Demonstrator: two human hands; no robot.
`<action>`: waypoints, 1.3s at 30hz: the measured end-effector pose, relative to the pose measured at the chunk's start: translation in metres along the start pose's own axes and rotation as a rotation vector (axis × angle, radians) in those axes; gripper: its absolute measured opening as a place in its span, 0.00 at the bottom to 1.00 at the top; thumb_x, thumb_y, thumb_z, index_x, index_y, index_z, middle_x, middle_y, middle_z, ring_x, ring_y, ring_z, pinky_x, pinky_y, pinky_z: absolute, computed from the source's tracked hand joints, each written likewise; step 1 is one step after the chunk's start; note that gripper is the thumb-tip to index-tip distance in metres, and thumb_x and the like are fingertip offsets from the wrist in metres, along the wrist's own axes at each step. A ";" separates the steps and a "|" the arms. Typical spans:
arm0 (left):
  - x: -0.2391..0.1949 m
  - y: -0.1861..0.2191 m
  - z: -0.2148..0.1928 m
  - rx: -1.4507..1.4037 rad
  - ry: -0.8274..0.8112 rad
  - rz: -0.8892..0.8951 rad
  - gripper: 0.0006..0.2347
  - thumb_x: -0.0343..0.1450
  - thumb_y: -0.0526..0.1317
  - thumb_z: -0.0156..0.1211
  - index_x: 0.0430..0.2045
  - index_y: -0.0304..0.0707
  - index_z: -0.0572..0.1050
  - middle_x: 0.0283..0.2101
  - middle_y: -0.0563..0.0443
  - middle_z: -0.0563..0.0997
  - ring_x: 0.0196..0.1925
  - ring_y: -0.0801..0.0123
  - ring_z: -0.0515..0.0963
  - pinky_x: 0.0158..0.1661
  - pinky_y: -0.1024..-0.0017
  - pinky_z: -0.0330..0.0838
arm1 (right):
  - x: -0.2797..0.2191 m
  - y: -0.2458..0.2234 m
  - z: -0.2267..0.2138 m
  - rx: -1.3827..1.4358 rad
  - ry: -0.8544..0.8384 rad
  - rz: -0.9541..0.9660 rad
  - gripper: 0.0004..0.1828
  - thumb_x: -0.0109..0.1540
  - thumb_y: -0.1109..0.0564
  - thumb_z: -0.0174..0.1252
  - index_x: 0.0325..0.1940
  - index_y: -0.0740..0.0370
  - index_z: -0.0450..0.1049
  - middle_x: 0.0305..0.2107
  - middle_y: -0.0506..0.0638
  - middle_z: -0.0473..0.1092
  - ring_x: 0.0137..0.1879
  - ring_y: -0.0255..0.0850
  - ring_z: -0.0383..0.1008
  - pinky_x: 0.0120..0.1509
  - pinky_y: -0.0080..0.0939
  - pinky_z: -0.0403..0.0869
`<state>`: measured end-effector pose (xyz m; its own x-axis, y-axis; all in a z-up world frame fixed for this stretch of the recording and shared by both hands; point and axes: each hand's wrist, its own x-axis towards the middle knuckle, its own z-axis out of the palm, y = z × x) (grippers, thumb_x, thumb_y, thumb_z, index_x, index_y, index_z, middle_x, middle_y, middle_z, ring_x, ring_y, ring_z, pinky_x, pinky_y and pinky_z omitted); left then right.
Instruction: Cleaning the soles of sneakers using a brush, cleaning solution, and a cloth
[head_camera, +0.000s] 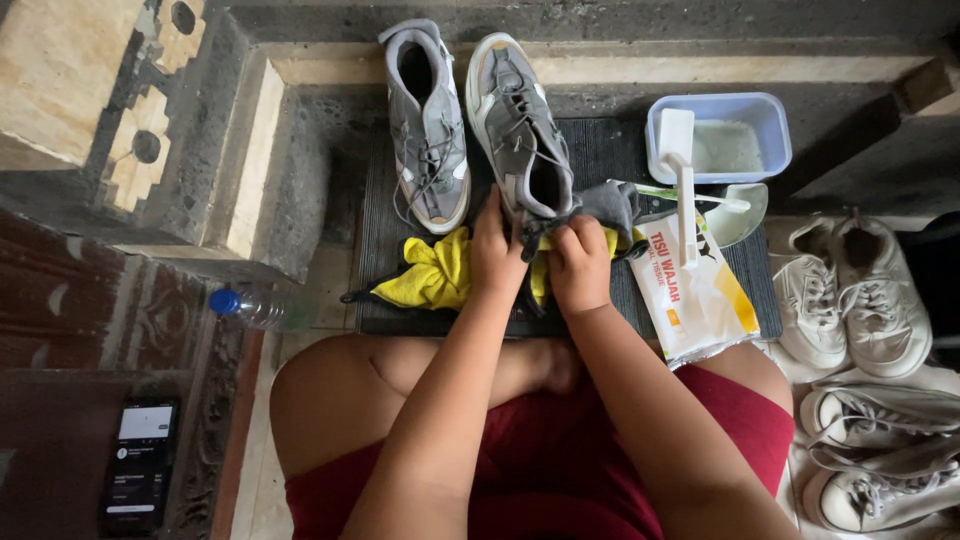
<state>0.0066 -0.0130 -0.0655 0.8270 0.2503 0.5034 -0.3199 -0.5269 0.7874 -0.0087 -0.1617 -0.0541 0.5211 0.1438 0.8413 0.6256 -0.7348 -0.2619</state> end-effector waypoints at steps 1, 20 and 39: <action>0.001 0.002 -0.001 0.000 0.000 0.000 0.24 0.76 0.46 0.52 0.66 0.34 0.64 0.58 0.32 0.75 0.61 0.45 0.75 0.63 0.58 0.68 | 0.000 0.001 0.000 0.000 0.000 0.000 0.09 0.57 0.67 0.60 0.41 0.65 0.72 0.36 0.55 0.64 0.42 0.56 0.71 0.44 0.53 0.73; 0.017 0.018 -0.009 -0.075 -0.076 0.031 0.19 0.80 0.44 0.44 0.65 0.35 0.67 0.52 0.35 0.78 0.55 0.45 0.77 0.57 0.56 0.71 | 0.009 -0.017 -0.028 0.083 -0.422 0.300 0.15 0.54 0.66 0.67 0.42 0.58 0.73 0.40 0.53 0.70 0.45 0.58 0.77 0.46 0.57 0.78; 0.011 -0.014 0.005 -0.070 0.016 0.183 0.28 0.70 0.49 0.67 0.62 0.31 0.70 0.49 0.35 0.80 0.53 0.45 0.80 0.55 0.57 0.74 | 0.013 -0.022 -0.043 0.326 -0.244 0.420 0.06 0.56 0.63 0.56 0.31 0.53 0.75 0.28 0.50 0.70 0.37 0.54 0.76 0.44 0.51 0.75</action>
<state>0.0224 -0.0064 -0.0731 0.7445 0.1686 0.6460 -0.4964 -0.5072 0.7045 -0.0407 -0.1719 -0.0171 0.8576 0.0614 0.5107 0.4629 -0.5252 -0.7141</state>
